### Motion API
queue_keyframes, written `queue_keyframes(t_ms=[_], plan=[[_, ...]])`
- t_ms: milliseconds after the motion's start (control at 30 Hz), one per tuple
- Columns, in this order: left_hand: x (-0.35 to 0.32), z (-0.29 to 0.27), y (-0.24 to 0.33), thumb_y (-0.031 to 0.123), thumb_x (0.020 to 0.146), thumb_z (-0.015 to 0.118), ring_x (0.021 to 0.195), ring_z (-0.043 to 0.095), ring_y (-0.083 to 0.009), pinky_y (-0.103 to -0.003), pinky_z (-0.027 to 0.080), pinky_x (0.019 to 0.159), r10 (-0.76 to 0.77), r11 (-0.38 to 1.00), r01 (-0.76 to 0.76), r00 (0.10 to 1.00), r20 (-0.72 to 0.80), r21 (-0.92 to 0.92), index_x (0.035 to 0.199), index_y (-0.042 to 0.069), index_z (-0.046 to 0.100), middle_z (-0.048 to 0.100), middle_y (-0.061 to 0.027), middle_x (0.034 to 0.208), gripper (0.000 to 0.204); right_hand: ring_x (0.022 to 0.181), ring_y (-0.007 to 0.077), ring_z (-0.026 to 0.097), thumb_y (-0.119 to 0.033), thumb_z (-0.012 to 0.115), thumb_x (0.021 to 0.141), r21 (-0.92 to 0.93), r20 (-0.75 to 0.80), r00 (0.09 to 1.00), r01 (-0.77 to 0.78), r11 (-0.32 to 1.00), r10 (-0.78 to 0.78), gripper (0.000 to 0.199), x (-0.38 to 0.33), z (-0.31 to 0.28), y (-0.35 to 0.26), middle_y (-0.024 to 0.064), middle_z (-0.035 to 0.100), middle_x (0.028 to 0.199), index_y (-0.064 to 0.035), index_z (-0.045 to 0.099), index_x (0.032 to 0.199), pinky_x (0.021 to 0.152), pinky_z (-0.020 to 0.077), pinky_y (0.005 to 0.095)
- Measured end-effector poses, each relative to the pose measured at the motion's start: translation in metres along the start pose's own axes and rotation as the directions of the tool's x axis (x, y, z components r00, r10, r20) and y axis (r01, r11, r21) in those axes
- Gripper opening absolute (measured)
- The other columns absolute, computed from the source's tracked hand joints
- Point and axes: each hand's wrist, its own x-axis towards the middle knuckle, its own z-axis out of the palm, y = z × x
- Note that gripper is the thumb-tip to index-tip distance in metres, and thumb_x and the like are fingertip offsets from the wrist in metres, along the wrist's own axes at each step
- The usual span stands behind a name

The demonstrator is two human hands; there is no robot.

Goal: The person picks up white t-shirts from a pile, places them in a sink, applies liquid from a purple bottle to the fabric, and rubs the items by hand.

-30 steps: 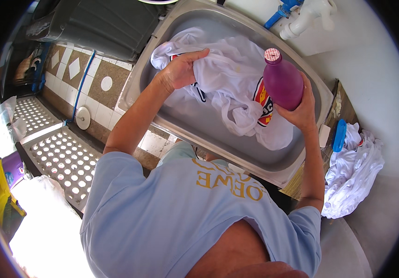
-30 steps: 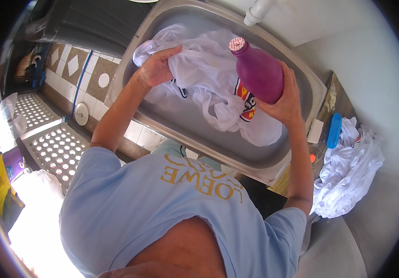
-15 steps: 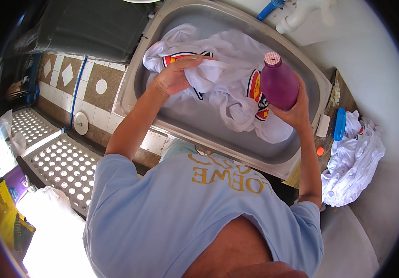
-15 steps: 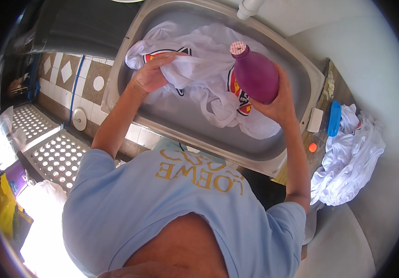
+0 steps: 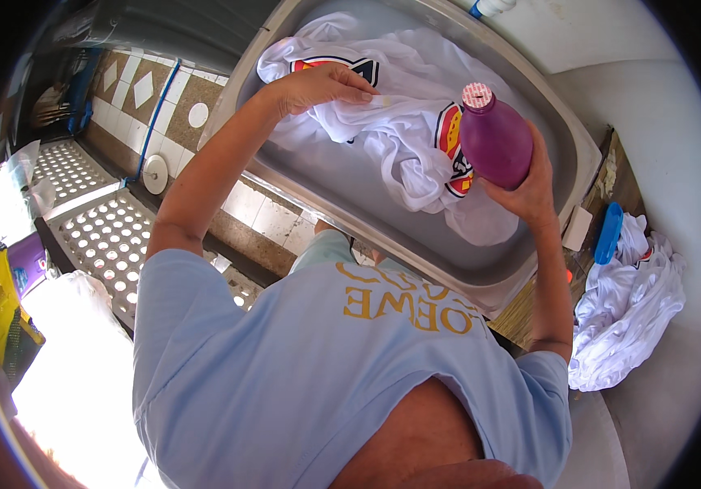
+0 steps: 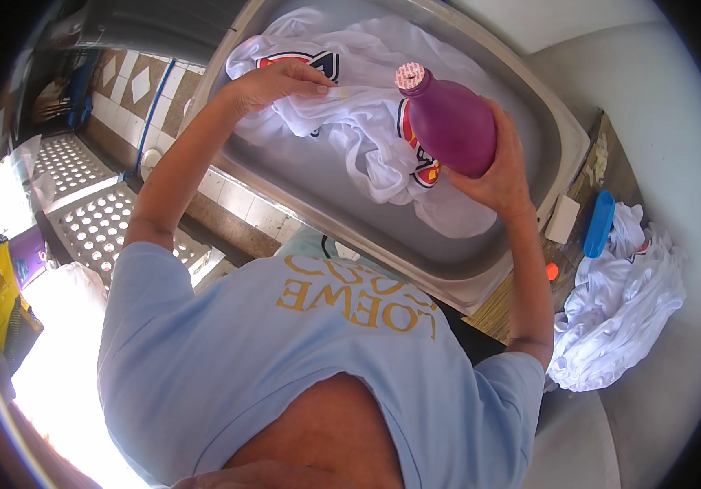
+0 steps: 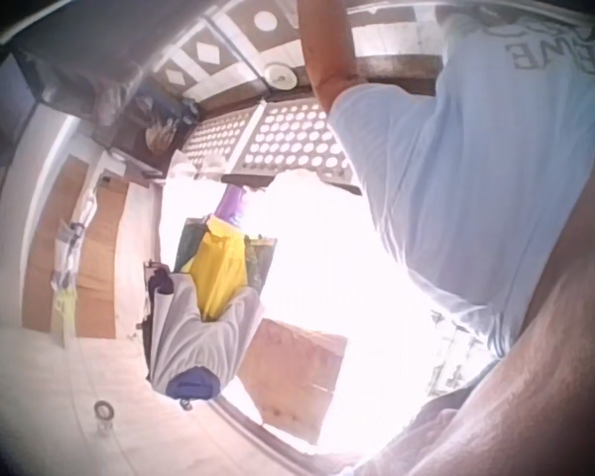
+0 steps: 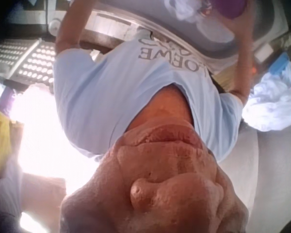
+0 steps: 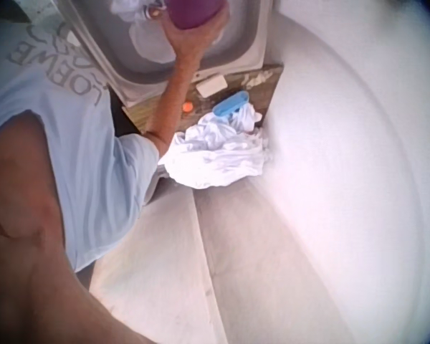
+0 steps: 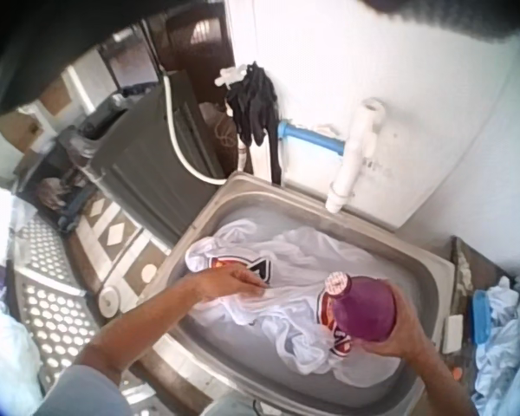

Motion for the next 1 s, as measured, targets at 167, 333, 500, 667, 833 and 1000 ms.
queue_keyframes(t_ms=[167,333,500,667,833,1000], plan=[[-0.009,0.010,0.009,0.008,0.087,0.061,0.091,0.064,-0.0129,-0.026,0.051,0.081,0.092,0.966,-0.110,0.992,-0.086,-0.232,0.114,0.002,0.063,0.067,-0.0049,0.103,0.029,0.108,0.0355,0.053,-0.013,0.079,0.054,-0.084,0.056,0.997,0.051,0.995,-0.047,0.087,0.016,-0.012,-0.010,0.0173,0.051,0.120,-0.0053,0.040,0.131,0.091,0.0453,0.0412],[0.003,0.021,-0.005,0.006,0.088,0.058,0.094,0.064,-0.0143,-0.027,0.051,0.083,0.124,0.877,-0.141,0.990,-0.068,-0.460,0.121,0.001,0.058,0.066,-0.0057,0.105,0.034,0.103,0.0362,0.055,-0.014,0.077,0.056,-0.248,0.082,0.996,0.047,0.968,-0.028,0.083,0.028,-0.011,-0.007,0.0169,0.050,0.117,-0.0085,0.043,0.131,0.087,0.0476,0.0412],[0.004,0.031,0.004,0.005,0.086,0.058,0.096,0.063,-0.0145,-0.027,0.051,0.085,0.214,0.785,-0.180,0.977,-0.014,-0.592,0.122,-0.001,0.056,0.065,-0.0063,0.109,0.037,0.105,0.0358,0.054,-0.015,0.076,0.056,-0.360,0.106,0.994,0.011,0.933,0.029,0.084,0.039,-0.006,-0.001,0.0164,0.050,0.117,-0.0130,0.041,0.133,0.089,0.0458,0.0425],[-0.001,0.041,0.016,0.004,0.085,0.057,0.096,0.063,-0.0148,-0.028,0.051,0.085,0.229,0.718,-0.207,0.972,-0.055,-0.665,0.122,-0.001,0.056,0.065,-0.0070,0.109,0.038,0.107,0.0353,0.053,-0.016,0.075,0.057,-0.422,0.092,0.993,-0.033,0.906,0.079,0.085,0.049,-0.002,-0.003,0.0162,0.050,0.117,-0.0153,0.041,0.134,0.091,0.0436,0.0443],[0.007,0.034,0.003,0.004,0.085,0.057,0.096,0.063,-0.0160,-0.028,0.051,0.086,0.250,0.682,-0.217,0.967,-0.056,-0.698,0.123,0.000,0.056,0.065,-0.0073,0.107,0.038,0.108,0.0349,0.053,-0.016,0.075,0.057,-0.499,0.089,0.990,-0.050,0.865,0.108,0.084,0.055,0.001,-0.012,0.0154,0.050,0.115,-0.0172,0.041,0.134,0.092,0.0425,0.0456],[0.016,0.029,-0.005,0.003,0.084,0.056,0.093,0.063,-0.0149,-0.028,0.051,0.085,0.234,0.703,-0.241,0.967,-0.103,-0.669,0.121,0.000,0.058,0.065,-0.0070,0.105,0.037,0.108,0.0344,0.053,-0.015,0.076,0.056,-0.558,0.097,0.989,-0.042,0.829,0.115,0.084,0.058,0.007,-0.017,0.0148,0.050,0.116,-0.0182,0.043,0.134,0.092,0.0418,0.0458]])
